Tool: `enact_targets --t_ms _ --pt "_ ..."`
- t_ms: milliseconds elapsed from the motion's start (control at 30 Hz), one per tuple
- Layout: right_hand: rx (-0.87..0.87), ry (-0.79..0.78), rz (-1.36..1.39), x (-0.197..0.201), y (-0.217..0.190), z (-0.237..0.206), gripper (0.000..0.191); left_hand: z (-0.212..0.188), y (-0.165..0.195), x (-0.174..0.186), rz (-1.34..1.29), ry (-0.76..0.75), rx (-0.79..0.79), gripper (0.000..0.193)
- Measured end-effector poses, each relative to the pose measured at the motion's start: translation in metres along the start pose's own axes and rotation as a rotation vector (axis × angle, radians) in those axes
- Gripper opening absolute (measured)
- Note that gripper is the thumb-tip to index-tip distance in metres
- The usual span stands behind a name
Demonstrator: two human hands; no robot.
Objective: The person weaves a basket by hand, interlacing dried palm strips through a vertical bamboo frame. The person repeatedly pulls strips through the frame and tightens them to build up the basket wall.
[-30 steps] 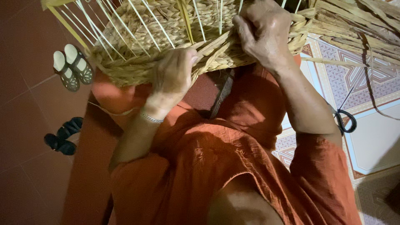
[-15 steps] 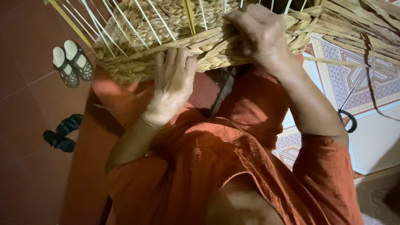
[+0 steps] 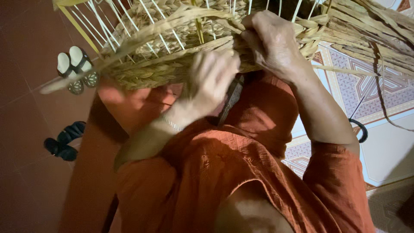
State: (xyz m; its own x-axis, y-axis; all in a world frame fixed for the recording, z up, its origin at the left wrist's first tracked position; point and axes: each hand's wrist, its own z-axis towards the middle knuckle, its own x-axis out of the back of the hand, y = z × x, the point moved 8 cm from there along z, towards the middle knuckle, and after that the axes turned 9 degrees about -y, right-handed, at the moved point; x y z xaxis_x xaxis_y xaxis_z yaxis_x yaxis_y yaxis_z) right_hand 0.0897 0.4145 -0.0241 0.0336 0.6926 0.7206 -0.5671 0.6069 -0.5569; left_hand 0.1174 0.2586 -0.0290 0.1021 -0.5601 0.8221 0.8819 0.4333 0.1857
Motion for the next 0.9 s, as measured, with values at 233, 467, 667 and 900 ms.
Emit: enact_targets --t_ms 233,467,667,900 --pt "-0.091 -0.033 0.019 -0.004 0.002 0.002 0.014 0.040 -0.089 -0.048 -0.335 -0.057 0.305 0.016" --pt "-0.051 0.022 0.007 -0.005 -0.001 0.006 0.015 0.002 -0.088 -0.022 -0.898 0.065 0.524 0.024" --pt "-0.012 0.012 -0.018 -0.007 -0.010 0.018 0.014 -0.023 -0.027 -0.013 -0.678 0.023 0.224 0.018" --pt "0.065 -0.116 -0.150 -0.005 -0.012 0.017 0.014 -0.017 -0.068 0.028 0.322 0.060 0.229 0.066"
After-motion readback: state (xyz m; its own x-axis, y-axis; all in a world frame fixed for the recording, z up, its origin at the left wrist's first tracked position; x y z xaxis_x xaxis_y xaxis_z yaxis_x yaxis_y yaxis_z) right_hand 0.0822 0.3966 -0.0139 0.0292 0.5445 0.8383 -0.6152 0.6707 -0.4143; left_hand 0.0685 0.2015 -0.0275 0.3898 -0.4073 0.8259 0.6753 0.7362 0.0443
